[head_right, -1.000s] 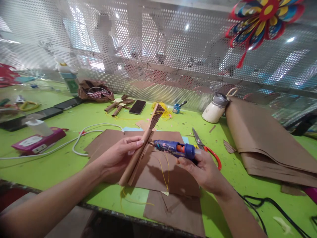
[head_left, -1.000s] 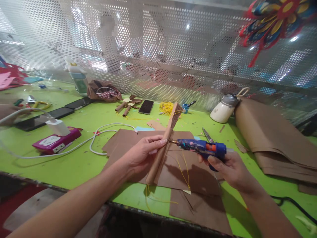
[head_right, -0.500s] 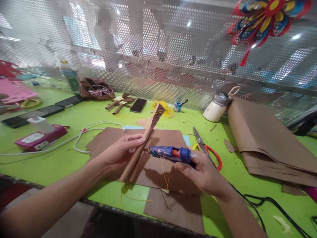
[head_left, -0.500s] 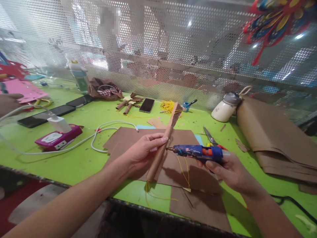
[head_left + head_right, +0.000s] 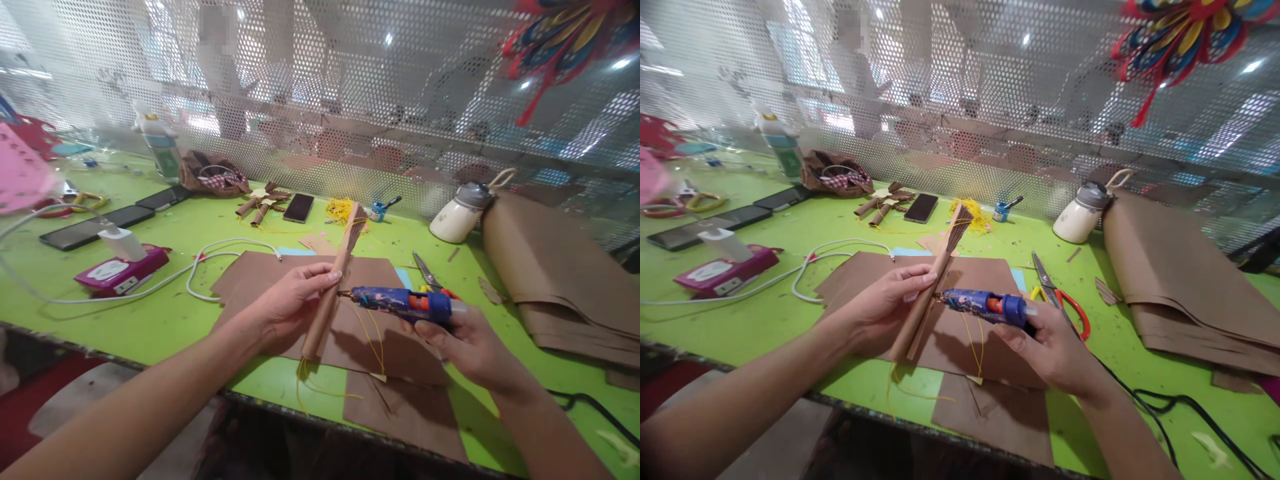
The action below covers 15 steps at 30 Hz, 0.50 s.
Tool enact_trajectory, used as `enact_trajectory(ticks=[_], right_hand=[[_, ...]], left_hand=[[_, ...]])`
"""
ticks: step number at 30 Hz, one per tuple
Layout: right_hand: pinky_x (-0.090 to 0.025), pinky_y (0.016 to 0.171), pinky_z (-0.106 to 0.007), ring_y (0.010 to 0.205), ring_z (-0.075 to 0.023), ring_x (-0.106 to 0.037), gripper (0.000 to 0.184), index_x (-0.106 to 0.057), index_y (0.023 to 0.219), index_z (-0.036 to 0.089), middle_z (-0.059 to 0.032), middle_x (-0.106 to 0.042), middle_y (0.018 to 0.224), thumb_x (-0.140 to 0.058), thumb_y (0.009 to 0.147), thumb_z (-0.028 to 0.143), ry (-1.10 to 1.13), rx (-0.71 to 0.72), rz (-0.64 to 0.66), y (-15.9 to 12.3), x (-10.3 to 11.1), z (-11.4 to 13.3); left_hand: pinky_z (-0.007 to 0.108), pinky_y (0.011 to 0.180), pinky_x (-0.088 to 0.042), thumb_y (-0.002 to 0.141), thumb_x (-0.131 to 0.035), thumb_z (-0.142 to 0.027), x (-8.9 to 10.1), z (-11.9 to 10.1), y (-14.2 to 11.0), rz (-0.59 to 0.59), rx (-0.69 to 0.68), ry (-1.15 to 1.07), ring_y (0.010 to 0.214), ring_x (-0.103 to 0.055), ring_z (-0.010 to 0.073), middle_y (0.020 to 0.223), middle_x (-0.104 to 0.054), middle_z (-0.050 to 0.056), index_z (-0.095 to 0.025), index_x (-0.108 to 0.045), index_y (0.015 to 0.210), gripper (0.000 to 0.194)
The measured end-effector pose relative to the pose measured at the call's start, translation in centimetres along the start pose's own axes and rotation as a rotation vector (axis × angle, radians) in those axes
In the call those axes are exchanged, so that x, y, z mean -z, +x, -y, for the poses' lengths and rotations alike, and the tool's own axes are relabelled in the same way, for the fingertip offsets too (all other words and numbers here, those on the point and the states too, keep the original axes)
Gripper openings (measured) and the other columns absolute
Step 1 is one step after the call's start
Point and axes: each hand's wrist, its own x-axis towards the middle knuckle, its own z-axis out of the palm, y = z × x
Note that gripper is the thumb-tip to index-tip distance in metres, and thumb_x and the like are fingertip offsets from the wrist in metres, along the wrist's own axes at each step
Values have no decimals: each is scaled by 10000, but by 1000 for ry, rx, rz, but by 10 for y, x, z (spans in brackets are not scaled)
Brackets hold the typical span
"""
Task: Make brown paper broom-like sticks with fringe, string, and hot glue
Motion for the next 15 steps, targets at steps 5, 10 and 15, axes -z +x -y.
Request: enact_trajectory(ticks=[5,10,15], right_hand=[[-428,546,-231,624,-146,-530,229,-678,857,177,-23,-607,683,-563,871,374,24,-2,6,0,1,2],[-426,519,-238,598,-150,-539,273,-663,765,171,-35,-615,667,-570,861,410,40,7,-58,3,1,2],[-417,506,-249,571,-152,-532,296,-672,755,172,-31,-593,625,-565,861,427,6,12,-90,4,2,-2]], left_hand=[[242,655,-435,699,-770,-253,2,1,1,-4,3,-14,642,-563,98,798,-638,32,-142,-682,927,269],[218,629,-404,714,-761,-245,1,1,1,0,1,-16,622,-538,78,780,-628,20,-137,-684,939,261],[212,636,-396,734,-747,-237,1,3,1,10,0,-20,618,-528,67,763,-614,8,-141,-677,910,213]])
